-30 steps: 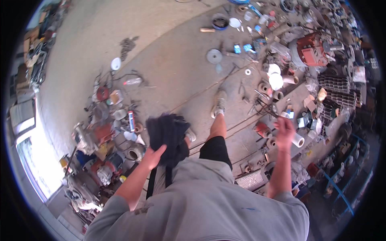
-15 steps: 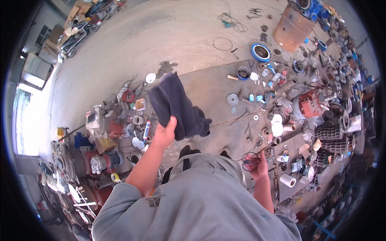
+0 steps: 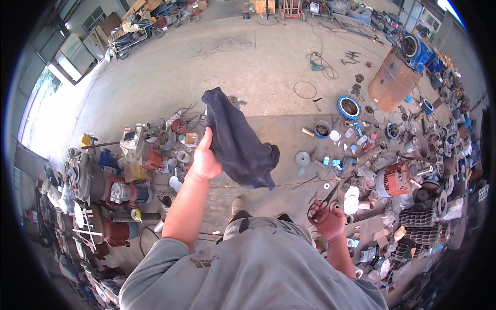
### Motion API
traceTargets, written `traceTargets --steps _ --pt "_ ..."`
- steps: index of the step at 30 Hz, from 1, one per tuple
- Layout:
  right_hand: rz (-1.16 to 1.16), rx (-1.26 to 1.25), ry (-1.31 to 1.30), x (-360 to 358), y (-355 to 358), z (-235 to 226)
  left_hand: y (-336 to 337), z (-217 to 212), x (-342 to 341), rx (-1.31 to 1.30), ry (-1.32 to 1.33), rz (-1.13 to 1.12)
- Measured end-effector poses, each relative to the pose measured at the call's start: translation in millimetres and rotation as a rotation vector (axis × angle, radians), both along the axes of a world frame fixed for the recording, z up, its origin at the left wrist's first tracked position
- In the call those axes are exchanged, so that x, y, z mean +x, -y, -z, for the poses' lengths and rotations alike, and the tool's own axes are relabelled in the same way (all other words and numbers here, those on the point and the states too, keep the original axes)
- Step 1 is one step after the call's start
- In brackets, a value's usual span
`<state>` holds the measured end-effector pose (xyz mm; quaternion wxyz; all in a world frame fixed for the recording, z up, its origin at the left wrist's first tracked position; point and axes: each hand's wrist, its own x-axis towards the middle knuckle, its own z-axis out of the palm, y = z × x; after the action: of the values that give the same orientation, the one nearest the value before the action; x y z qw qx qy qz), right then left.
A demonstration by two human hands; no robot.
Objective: The person cuts a piece of cloth with shears, then sits on the floor and wipes a cylindrical metal part with the cloth. The person rotates the part to clean different sides and places it back on the floor.
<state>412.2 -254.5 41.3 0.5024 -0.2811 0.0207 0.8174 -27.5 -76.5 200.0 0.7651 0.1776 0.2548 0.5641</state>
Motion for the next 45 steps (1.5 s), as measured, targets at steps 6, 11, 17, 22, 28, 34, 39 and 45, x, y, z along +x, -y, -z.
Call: traceTargets --steps 6,11,17,22,28,34,39,45 --pt "0.003 0.319 0.172 41 -19 -39 8 -4 20 0.051 -0.085 0.031" --pt "-0.179 0.654 0.177 32 -38 -96 12 -3 36 0.072 -0.107 0.006" --pt "-0.207 0.820 0.437 -4 -64 -93 25 -10 54 0.092 -0.172 0.078" --pt "-0.123 0.741 0.551 -71 -82 -124 55 -10 66 0.084 -0.296 0.156" --pt "0.034 0.769 0.609 -139 -86 -159 83 -9 96 0.277 -0.745 0.126" --pt "0.015 0.730 0.447 -157 -51 -192 115 0 57 0.260 -0.373 0.360" --pt "0.221 0.465 0.274 -175 -69 -199 153 73 48 0.325 -0.213 0.408" --pt "-0.130 0.732 0.933 -129 -89 -138 174 39 66 -0.005 -0.046 0.213"
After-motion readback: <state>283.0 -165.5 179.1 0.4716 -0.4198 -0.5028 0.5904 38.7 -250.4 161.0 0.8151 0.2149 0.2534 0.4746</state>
